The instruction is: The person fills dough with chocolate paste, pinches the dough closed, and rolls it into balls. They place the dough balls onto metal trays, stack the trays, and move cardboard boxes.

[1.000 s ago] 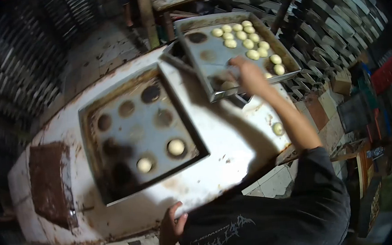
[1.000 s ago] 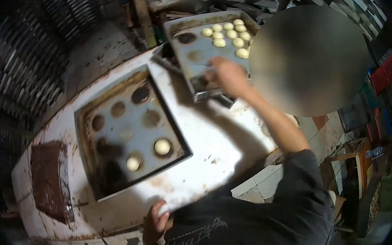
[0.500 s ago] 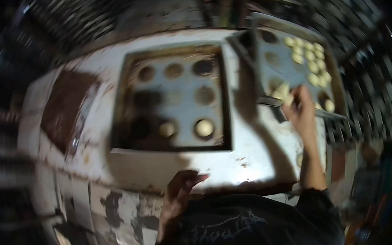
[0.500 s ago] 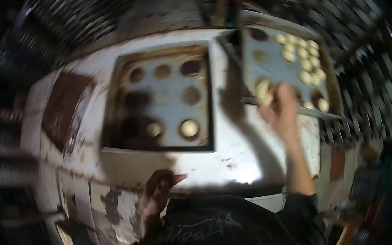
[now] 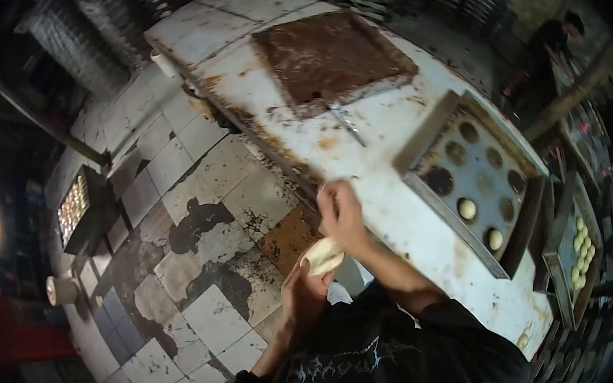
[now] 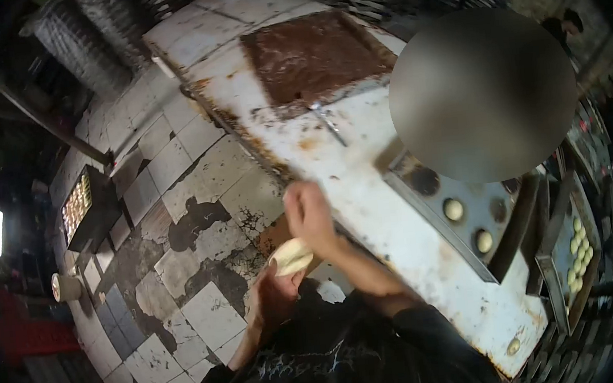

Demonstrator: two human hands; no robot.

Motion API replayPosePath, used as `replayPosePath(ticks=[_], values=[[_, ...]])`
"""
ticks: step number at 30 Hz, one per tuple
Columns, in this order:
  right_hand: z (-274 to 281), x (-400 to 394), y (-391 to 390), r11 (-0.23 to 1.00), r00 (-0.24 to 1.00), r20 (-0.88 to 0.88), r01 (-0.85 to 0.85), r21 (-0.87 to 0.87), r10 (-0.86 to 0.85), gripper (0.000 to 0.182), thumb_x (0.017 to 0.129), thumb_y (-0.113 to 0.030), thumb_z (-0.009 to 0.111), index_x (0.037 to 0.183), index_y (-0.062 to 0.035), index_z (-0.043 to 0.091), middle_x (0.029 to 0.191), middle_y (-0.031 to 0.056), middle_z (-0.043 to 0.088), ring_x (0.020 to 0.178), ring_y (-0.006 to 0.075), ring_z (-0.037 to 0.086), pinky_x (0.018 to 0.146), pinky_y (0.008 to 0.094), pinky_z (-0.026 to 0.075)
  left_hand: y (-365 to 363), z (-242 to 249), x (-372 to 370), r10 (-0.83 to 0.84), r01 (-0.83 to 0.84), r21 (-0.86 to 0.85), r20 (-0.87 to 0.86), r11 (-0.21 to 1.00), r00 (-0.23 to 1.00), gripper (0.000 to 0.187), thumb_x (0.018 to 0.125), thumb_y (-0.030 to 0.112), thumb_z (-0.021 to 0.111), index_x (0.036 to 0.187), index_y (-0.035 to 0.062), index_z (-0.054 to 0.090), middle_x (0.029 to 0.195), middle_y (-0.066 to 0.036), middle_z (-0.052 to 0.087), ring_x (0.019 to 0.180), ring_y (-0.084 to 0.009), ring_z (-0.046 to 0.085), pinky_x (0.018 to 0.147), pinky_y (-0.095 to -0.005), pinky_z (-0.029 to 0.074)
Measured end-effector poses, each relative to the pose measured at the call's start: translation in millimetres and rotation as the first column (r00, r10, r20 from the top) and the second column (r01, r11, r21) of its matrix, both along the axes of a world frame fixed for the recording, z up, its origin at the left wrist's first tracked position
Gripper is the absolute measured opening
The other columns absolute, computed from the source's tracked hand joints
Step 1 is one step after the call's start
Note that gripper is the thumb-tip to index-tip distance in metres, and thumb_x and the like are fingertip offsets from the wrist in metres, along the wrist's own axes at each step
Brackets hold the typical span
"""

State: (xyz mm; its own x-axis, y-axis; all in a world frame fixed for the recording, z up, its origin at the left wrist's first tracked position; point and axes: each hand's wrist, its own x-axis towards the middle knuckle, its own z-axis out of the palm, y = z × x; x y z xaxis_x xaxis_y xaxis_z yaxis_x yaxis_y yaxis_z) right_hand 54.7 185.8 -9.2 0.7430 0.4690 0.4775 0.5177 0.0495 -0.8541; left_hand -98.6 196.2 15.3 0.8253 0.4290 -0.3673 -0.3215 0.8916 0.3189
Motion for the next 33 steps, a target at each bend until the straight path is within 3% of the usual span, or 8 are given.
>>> replayPosePath(ticks=[1, 2, 5, 6, 9, 16, 22, 33], values=[[-14.1, 25.2, 28.5, 0.984, 0.984, 0.086, 0.16, -0.072, -0.154, 0.021, 0.082, -0.013, 0.059, 0.095, 0.0015, 0.051, 0.089, 0.0193, 0.053, 0.083, 0.0342, 0.052, 0.073, 0.0422, 0.042, 20.3, -8.6, -8.1, 0.0, 0.236, 0.755, -0.298, 0.612, 0.954, 0.039, 0.083, 0.006, 0.058, 0.12, -0.0039, 0.048, 0.116, -0.017, 0.055, 0.11, -0.0277, 0.053, 0.095, -0.0376, 0.042], [-24.4, 56.5, 48.6, 0.939, 0.933, 0.248, 0.305, -0.158, -0.261, 0.026, 0.083, -0.012, 0.058, 0.101, 0.003, 0.048, 0.098, 0.0202, 0.052, 0.093, 0.0345, 0.05, 0.078, 0.0426, 0.041, 38.9, -19.2, -17.0, 0.239, 0.522, 0.826, -0.474, -0.213, 0.848, 0.042, 0.081, 0.004, 0.061, 0.121, -0.0036, 0.048, 0.114, -0.017, 0.056, 0.109, -0.0277, 0.054, 0.094, -0.0376, 0.043], [-57.2, 136.2, 92.9, 0.747, 0.775, 0.433, 0.602, -0.281, -0.461, 0.031, 0.083, -0.01, 0.056, 0.107, 0.0049, 0.044, 0.102, 0.0206, 0.05, 0.097, 0.0361, 0.049, 0.077, 0.0447, 0.041, 76.5, -25.9, -22.9, 0.092, 0.389, 0.889, -0.379, -0.24, 0.921, 0.047, 0.079, 0.002, 0.063, 0.123, -0.002, 0.046, 0.112, -0.015, 0.056, 0.106, -0.0246, 0.055, 0.092, -0.0348, 0.044], [-60.4, 149.6, 100.5, 0.73, 0.803, 0.377, 0.585, -0.354, -0.461, 0.03, 0.083, -0.009, 0.055, 0.107, 0.0045, 0.043, 0.102, 0.0216, 0.05, 0.095, 0.037, 0.05, 0.075, 0.0456, 0.042, 82.4, -34.4, -16.6, 0.099, 0.389, 0.892, -0.377, -0.231, 0.921, 0.047, 0.079, 0.002, 0.063, 0.123, -0.002, 0.046, 0.112, -0.015, 0.056, 0.106, -0.0246, 0.055, 0.092, -0.0348, 0.044], [-59.8, 150.5, 97.1, 0.802, 0.855, 0.402, 0.477, -0.361, -0.328, 0.021, 0.086, -0.008, 0.052, 0.102, 0.0024, 0.045, 0.099, 0.0236, 0.049, 0.086, 0.0385, 0.054, 0.069, 0.0457, 0.044, 98.0, -48.6, 20.2, -0.077, 0.142, 0.247, -0.255, 0.958, 0.964, 0.045, 0.078, -0.002, 0.06, 0.121, -0.0036, 0.046, 0.108, -0.012, 0.058, 0.098, -0.0193, 0.057, 0.086, -0.0292, 0.046], [2.5, 121.6, 124.5, 0.932, 0.922, 0.385, 0.1, -0.349, 0.046, 0.005, 0.085, -0.006, 0.054, 0.089, -0.0061, 0.053, 0.07, 0.0186, 0.06, 0.056, 0.0322, 0.061, 0.048, 0.0437, 0.048, 149.6, -47.3, 146.9, -0.246, 0.476, 0.727, -0.409, 0.495, 0.879, 0.042, 0.081, -0.002, 0.057, 0.122, -0.0003, 0.046, 0.109, -0.006, 0.057, 0.097, -0.0142, 0.054, 0.086, -0.0281, 0.044], [5.7, 329.7, 189.3, 0.475, 0.788, 0.587, 0.451, -0.755, 0.185, 0.021, 0.088, -0.016, 0.044, 0.1, -0.006, 0.058, 0.068, 0.0191, 0.062, 0.06, 0.0369, 0.062, 0.051, 0.0478, 0.048, 216.6, 5.1, 192.5, -0.536, 0.61, 0.467, -0.298, 0.64, 0.79, 0.06, 0.08, -0.004, 0.055, 0.136, 0.0019, 0.034, 0.121, -0.008, 0.052, 0.106, -0.0144, 0.05, 0.091, -0.0275, 0.041], [42.7, 318.2, 170.3, 0.209, 0.689, 0.04, -0.164, -0.964, 0.723, 0.009, 0.079, -0.012, 0.053, 0.075, -0.0041, 0.055, 0.063, 0.013, 0.059, 0.061, 0.0324, 0.061, 0.055, 0.0433, 0.048, 274.8, -4.9, 213.4, -0.203, 0.259, 0.178, -0.283, 0.949, 0.937, 0.05, 0.084, 0.014, 0.046, 0.127, -0.0106, 0.036, 0.127, -0.022, 0.045, 0.12, -0.0333, 0.044, 0.103, -0.0447, 0.036]])
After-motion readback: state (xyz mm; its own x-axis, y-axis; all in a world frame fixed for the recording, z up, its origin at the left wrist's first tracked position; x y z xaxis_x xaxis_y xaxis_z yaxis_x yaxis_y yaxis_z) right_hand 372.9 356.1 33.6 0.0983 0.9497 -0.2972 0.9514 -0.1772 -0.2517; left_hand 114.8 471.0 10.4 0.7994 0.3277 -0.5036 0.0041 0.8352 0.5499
